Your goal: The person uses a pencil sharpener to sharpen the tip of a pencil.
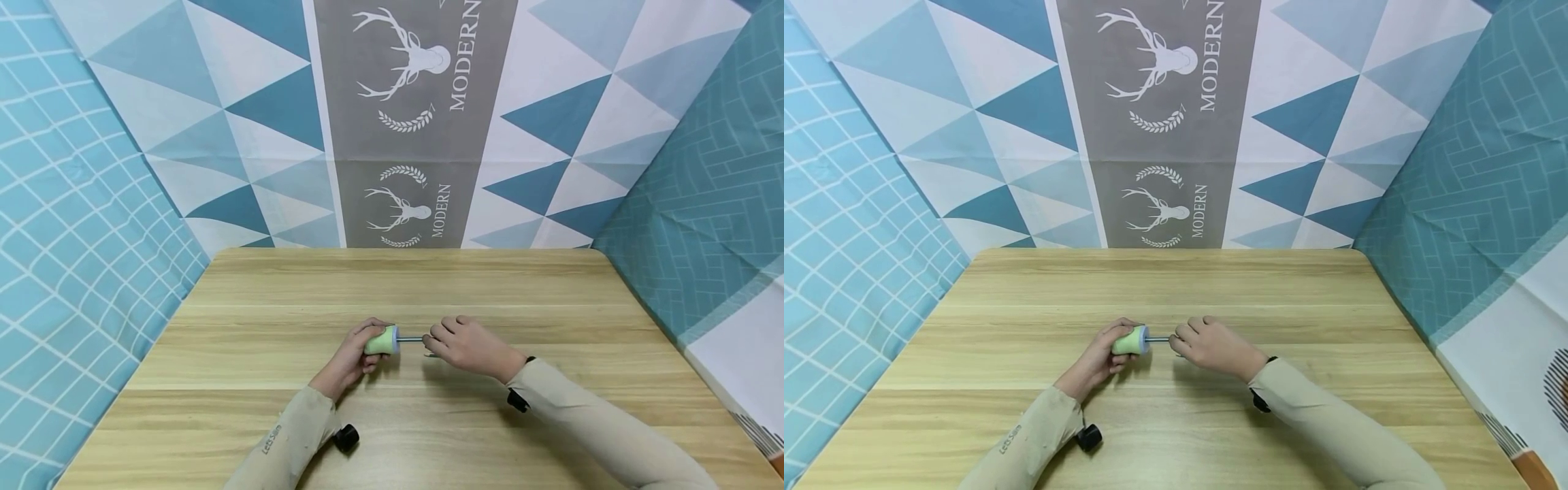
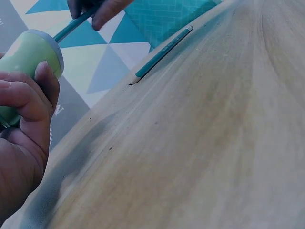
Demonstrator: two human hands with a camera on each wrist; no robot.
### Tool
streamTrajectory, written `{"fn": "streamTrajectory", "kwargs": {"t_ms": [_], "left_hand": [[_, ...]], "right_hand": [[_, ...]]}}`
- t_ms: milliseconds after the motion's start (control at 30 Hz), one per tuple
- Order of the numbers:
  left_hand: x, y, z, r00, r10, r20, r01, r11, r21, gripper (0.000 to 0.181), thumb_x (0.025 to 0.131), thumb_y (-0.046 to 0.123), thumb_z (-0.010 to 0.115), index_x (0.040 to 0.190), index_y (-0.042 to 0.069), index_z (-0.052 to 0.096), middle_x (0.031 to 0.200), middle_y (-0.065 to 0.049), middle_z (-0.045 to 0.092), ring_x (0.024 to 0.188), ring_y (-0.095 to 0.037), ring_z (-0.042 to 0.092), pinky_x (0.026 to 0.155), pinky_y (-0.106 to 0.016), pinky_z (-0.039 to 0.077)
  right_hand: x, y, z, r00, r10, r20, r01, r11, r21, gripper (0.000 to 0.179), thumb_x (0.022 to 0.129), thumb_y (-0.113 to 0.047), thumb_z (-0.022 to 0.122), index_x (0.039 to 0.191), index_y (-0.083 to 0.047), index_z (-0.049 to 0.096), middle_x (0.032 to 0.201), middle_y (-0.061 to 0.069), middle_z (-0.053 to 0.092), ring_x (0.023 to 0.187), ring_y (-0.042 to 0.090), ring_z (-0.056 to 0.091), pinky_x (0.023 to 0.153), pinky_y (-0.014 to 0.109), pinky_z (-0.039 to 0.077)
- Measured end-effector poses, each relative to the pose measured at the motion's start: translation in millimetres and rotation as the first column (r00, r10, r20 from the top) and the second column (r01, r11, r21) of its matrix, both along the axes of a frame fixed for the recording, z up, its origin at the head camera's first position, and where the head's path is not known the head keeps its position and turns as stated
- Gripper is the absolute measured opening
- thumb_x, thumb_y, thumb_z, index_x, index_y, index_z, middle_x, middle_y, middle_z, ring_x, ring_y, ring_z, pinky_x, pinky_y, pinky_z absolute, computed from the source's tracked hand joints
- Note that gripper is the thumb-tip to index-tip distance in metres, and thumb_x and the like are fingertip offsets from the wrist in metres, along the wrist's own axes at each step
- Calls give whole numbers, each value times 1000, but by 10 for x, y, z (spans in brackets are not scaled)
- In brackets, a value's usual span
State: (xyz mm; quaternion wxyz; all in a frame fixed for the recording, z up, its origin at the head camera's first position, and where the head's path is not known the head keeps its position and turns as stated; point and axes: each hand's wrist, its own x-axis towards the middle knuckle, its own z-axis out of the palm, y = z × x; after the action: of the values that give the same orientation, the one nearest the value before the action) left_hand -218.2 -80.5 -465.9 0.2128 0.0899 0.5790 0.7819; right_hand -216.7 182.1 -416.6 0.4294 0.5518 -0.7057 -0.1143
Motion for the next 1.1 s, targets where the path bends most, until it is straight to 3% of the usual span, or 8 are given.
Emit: {"fn": "streamTrajectory", "kwargs": {"t_ms": [267,467,700,800,867,933,1000,1100], "left_hand": [[-12,-1,-7,1000,5,-3,-5,1000,8,16,99,23,51,102,21,66,70,-7,60,44,-4,42,38,-17,33],[-9,0,-9,1000,18,-8,-18,1000,-10,16,98,24,52,103,19,66,69,-8,59,44,-4,42,38,-17,32],[-13,-5,3,1000,17,3,-17,1000,-12,16,98,24,52,104,16,64,70,-7,59,44,-4,41,37,-16,32],[-17,-8,-1,1000,19,13,-19,1000,-13,17,98,24,52,106,15,64,71,-8,58,44,-4,41,37,-16,32],[-17,-9,-5,1000,23,21,-22,1000,-7,17,98,24,52,106,15,64,72,-8,58,44,-4,41,37,-16,32],[-15,-10,-9,999,25,23,-25,1000,-1,16,98,24,52,106,16,64,72,-8,58,44,-4,41,37,-16,31],[-11,-11,-12,999,26,25,-26,1000,8,16,98,22,52,104,17,65,73,-8,58,44,-4,41,37,-16,31],[-11,-11,-16,1000,20,22,-21,1000,15,15,99,21,51,102,18,65,72,-7,57,44,-4,41,37,-16,31]], "right_hand": [[-105,-6,-49,991,82,-108,-80,997,14,31,109,-16,38,94,-8,64,82,0,57,59,11,49,49,21,43],[-113,-29,-60,990,106,-91,-97,991,92,33,108,-6,35,94,-5,64,81,2,57,54,9,46,46,19,42],[-94,-43,-22,995,91,49,-96,988,120,41,110,-7,24,96,-2,62,82,3,59,55,8,48,48,18,44],[-110,-65,-11,978,116,171,-130,989,71,32,109,-12,34,91,-4,60,77,1,57,53,7,48,48,17,43],[-115,-82,-3,949,132,287,-148,988,34,23,106,-12,47,87,-6,57,72,-1,56,51,5,48,48,16,42],[-109,-97,14,887,143,440,-155,988,-10,18,100,-11,60,83,-8,54,67,-4,54,50,3,47,47,14,40],[-97,-103,41,795,131,592,-136,990,-36,19,96,-8,65,83,-9,52,65,-6,55,50,0,45,47,12,39],[-88,-107,90,619,125,775,-102,992,-78,20,93,-3,67,83,-10,52,65,-6,58,51,-5,42,48,10,37]]}}
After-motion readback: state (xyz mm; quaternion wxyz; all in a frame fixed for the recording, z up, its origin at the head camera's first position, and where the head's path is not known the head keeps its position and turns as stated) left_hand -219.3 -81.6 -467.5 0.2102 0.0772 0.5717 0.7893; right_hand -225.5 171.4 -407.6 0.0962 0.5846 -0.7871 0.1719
